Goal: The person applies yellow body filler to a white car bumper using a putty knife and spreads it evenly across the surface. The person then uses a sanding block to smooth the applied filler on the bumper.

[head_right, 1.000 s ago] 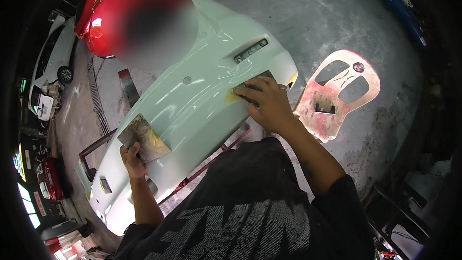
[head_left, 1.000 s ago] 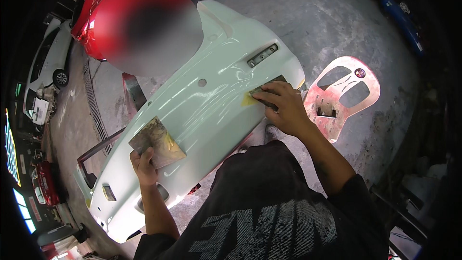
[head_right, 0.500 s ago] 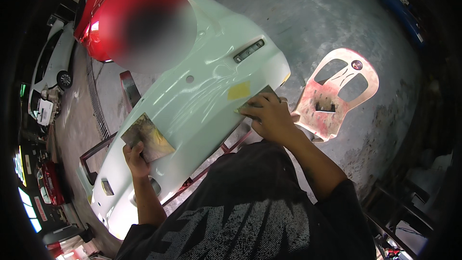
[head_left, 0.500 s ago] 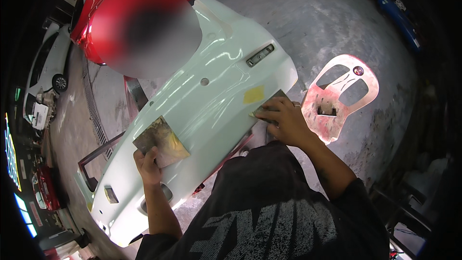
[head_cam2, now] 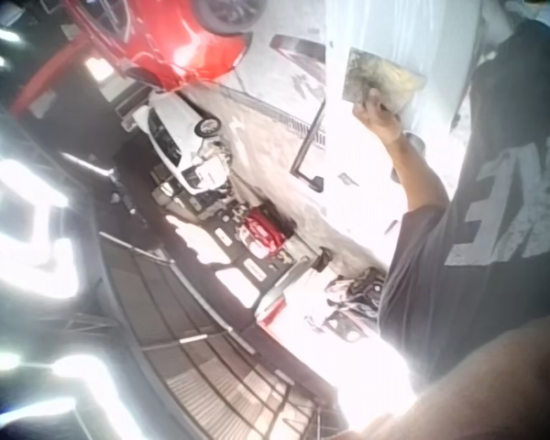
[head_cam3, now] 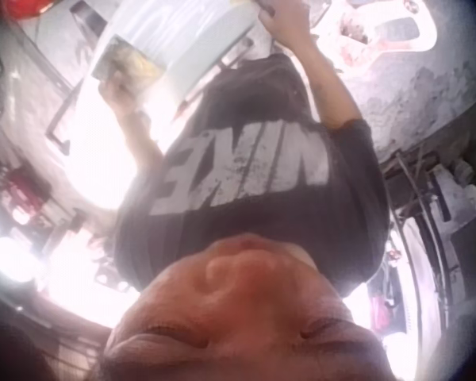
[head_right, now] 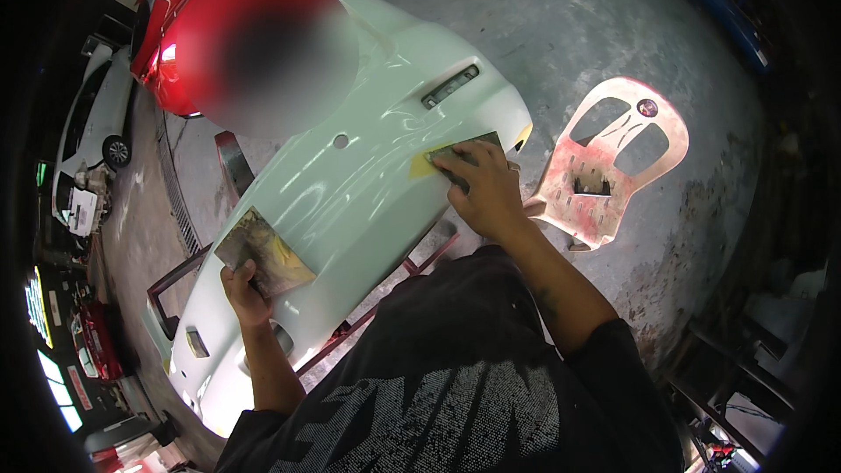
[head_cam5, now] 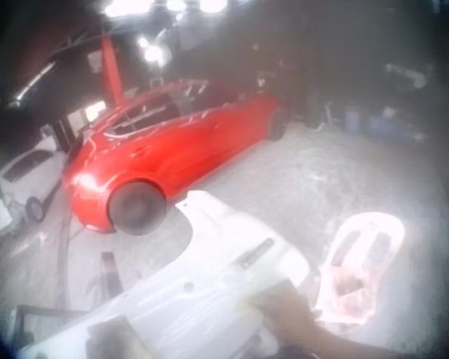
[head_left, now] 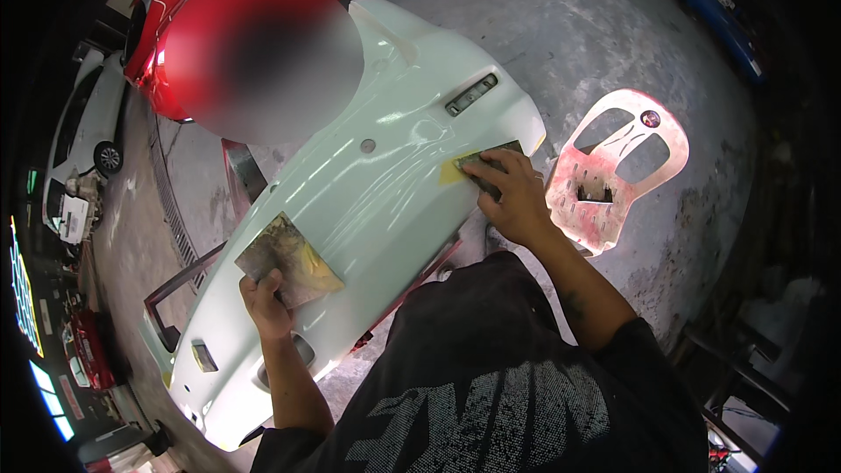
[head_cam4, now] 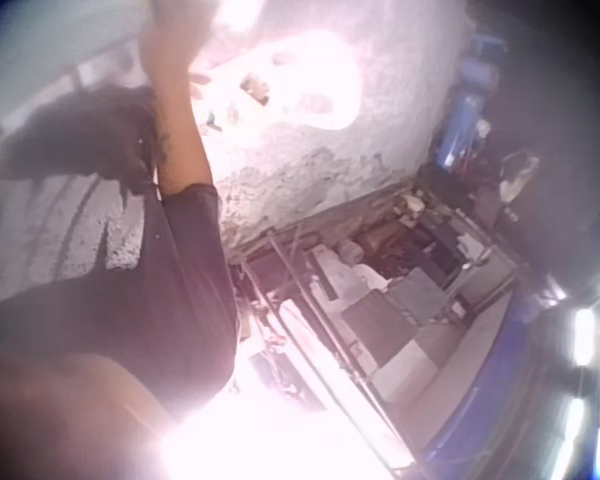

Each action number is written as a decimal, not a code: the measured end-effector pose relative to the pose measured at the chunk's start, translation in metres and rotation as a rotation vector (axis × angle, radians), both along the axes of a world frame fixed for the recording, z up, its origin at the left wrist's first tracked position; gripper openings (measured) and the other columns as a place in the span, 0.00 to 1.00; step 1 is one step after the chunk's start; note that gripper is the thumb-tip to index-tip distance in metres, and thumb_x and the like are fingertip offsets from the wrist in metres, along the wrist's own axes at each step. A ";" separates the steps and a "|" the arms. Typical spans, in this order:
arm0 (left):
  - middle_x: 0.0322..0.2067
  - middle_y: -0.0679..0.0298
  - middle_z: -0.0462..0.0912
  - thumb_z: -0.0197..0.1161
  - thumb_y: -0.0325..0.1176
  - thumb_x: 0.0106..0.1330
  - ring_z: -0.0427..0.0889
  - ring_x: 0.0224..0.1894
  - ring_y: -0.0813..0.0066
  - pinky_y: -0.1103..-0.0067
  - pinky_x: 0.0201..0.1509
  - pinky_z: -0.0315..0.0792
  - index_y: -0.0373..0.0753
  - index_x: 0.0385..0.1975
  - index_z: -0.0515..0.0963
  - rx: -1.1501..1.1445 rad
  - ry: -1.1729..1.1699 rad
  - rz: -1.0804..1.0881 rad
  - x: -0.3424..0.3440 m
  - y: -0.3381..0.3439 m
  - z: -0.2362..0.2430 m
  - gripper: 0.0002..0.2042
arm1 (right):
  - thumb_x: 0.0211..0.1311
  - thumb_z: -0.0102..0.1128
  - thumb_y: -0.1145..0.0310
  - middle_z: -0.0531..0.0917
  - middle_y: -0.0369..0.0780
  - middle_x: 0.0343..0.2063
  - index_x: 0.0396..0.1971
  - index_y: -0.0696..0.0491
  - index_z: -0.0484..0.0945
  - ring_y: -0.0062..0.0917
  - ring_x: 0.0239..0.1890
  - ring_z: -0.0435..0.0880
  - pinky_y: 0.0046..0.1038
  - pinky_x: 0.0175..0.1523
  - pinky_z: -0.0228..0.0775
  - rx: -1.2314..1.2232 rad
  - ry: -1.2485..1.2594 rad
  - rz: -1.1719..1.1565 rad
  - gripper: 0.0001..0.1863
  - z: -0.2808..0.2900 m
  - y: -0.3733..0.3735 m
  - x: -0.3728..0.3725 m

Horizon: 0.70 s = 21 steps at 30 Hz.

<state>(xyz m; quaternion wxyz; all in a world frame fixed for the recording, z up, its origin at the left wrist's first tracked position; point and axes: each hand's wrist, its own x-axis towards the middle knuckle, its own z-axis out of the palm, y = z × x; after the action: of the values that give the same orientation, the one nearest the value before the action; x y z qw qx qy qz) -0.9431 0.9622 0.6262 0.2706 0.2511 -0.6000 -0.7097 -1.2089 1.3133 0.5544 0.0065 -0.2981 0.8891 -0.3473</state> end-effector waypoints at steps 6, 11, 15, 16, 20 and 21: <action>0.46 0.60 0.88 0.61 0.25 0.66 0.86 0.47 0.71 0.74 0.56 0.79 0.26 0.54 0.82 0.039 0.034 -0.016 0.001 -0.002 -0.001 0.18 | 0.56 0.68 0.66 0.81 0.38 0.64 0.60 0.36 0.90 0.39 0.72 0.73 0.53 0.70 0.68 -0.008 0.036 0.022 0.28 -0.009 0.009 0.022; 0.46 0.60 0.88 0.62 0.26 0.66 0.86 0.48 0.71 0.74 0.56 0.79 0.26 0.54 0.82 -0.005 -0.017 -0.033 0.008 -0.009 -0.004 0.18 | 0.54 0.67 0.68 0.83 0.39 0.59 0.57 0.38 0.92 0.40 0.69 0.76 0.50 0.68 0.74 -0.116 0.021 0.011 0.27 0.021 0.022 0.008; 0.46 0.61 0.88 0.62 0.26 0.66 0.86 0.47 0.71 0.74 0.56 0.79 0.27 0.54 0.82 -0.003 -0.023 -0.033 0.010 -0.013 -0.008 0.18 | 0.57 0.67 0.66 0.82 0.37 0.62 0.60 0.35 0.90 0.37 0.71 0.75 0.53 0.69 0.69 -0.054 -0.030 0.033 0.28 0.025 -0.001 -0.009; 0.46 0.61 0.88 0.62 0.26 0.66 0.86 0.47 0.71 0.74 0.56 0.79 0.27 0.54 0.82 0.007 -0.021 -0.024 0.010 -0.012 -0.008 0.18 | 0.57 0.67 0.66 0.82 0.37 0.63 0.60 0.35 0.90 0.37 0.71 0.74 0.53 0.69 0.69 -0.010 -0.015 0.033 0.28 0.025 -0.005 -0.009; 0.46 0.60 0.88 0.62 0.27 0.66 0.87 0.47 0.71 0.74 0.56 0.80 0.27 0.55 0.82 0.023 0.015 -0.009 0.003 -0.002 -0.001 0.19 | 0.58 0.68 0.65 0.80 0.37 0.65 0.61 0.34 0.89 0.36 0.73 0.72 0.53 0.69 0.67 0.066 0.017 0.027 0.28 0.017 -0.009 0.000; 0.46 0.60 0.88 0.62 0.27 0.66 0.87 0.47 0.71 0.74 0.56 0.80 0.27 0.55 0.82 0.027 0.019 -0.016 0.003 -0.003 -0.002 0.19 | 0.58 0.68 0.65 0.79 0.37 0.66 0.61 0.34 0.89 0.36 0.73 0.72 0.53 0.69 0.67 0.057 0.022 0.019 0.28 0.013 -0.009 0.004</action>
<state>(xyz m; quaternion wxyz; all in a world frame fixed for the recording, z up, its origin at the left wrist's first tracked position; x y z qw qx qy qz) -0.9398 0.9591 0.6244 0.2673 0.2430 -0.5898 -0.7222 -1.2050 1.3046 0.5678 0.0085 -0.3102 0.8958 -0.3183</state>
